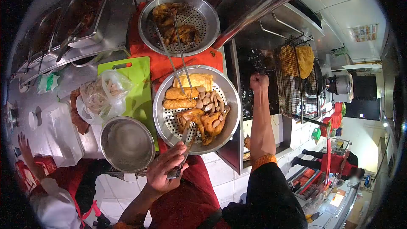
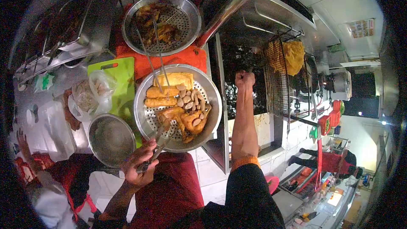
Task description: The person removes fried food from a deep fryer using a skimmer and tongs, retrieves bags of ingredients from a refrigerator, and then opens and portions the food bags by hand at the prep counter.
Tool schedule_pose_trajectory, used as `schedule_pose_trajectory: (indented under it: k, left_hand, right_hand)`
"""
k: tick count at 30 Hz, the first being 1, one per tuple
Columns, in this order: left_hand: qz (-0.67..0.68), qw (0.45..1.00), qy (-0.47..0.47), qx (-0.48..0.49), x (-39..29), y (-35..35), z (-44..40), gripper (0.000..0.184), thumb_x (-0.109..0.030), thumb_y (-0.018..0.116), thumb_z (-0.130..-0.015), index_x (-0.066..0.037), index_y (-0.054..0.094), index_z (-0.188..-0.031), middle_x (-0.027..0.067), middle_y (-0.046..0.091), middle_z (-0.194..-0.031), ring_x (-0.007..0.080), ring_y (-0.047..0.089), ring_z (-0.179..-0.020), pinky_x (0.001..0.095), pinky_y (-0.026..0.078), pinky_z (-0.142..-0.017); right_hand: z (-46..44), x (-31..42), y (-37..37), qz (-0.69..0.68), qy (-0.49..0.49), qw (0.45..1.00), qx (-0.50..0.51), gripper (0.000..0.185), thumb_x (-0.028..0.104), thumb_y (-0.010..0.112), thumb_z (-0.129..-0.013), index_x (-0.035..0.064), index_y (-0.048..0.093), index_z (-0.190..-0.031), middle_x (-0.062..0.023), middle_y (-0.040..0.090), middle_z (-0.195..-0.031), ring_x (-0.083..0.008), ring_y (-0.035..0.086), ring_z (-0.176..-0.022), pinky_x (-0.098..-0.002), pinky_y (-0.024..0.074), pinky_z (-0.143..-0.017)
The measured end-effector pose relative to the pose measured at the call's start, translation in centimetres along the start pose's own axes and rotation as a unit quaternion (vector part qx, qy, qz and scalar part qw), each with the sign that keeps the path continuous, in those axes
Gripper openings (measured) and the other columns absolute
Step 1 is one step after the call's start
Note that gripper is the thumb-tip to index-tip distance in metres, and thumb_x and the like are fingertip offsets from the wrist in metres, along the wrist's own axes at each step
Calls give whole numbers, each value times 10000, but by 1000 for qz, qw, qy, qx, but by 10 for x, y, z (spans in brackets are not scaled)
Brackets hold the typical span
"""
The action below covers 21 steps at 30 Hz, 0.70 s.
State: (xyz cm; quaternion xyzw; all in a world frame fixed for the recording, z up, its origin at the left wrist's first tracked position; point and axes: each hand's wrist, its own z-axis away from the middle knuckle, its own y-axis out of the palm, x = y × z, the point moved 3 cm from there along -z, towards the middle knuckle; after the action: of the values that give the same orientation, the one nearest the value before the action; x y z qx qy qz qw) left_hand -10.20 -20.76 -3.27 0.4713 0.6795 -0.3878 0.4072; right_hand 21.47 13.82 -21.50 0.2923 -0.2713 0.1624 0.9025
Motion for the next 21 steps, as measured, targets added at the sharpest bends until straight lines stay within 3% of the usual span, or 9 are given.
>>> schedule_pose_trajectory:
  k: [2,8,10,12,13,18,20,21]
  left_hand:
    - [2,1000,1,1,-1,1,-1,408,48,675,-710,-9,527,-1087,196,571,-1125,339,556,-1067,401,487,-872]
    - [3,1000,-3,4,-3,2,0,414,51,677,-705,-17,529,-1086,186,580,-1115,327,562,-1062,388,489,-869]
    - [0,1000,-8,13,-4,3,-1,417,51,678,-705,-17,528,-1088,183,580,-1118,322,563,-1062,386,489,-870]
    - [4,1000,-9,15,-3,5,-1,414,49,682,-702,-19,534,-1082,177,581,-1121,313,563,-1065,381,485,-874]
    - [4,1000,-8,15,-3,6,-1,414,49,682,-702,-19,534,-1082,177,581,-1121,313,563,-1065,381,485,-874]
    - [6,999,-25,33,-7,6,1,399,43,684,-701,-24,547,-1069,171,579,-1126,308,566,-1062,381,487,-875]
    - [-4,999,-18,31,-8,5,3,400,42,682,-704,-25,543,-1073,171,579,-1126,308,566,-1061,380,488,-873]
    - [-14,999,-11,29,-8,5,4,402,40,680,-706,-25,540,-1077,172,578,-1126,309,567,-1059,379,489,-872]
  right_hand:
    - [-4,4,0,76,-51,996,10,160,-95,331,-716,58,317,-671,-56,356,-613,-162,284,-475,-281,220,-424]
    - [-7,9,-21,97,-76,991,56,204,-145,360,-604,48,344,-671,-79,371,-639,-172,308,-487,-300,247,-423]
    - [-15,11,-28,153,-75,985,11,207,-141,358,-594,41,378,-690,-97,397,-663,-175,329,-493,-301,278,-420]
    - [17,7,-19,83,-94,991,-40,189,-136,357,-633,40,395,-691,-95,415,-673,-176,343,-492,-285,294,-420]
    - [13,5,-18,141,-132,981,-5,168,-113,346,-690,48,394,-680,-78,408,-645,-165,339,-491,-281,290,-417]
    - [-11,-1,-8,166,-103,981,-9,154,-40,340,-766,63,385,-661,-61,392,-574,-155,328,-453,-282,286,-392]
    - [0,-3,-6,145,-114,982,-42,260,131,479,-870,75,347,-653,-41,359,-529,-148,268,-404,-315,225,-373]
    - [-3,2,-10,287,-143,947,-21,164,89,434,-830,55,416,-671,-61,384,-529,-155,332,-395,-262,249,-348]
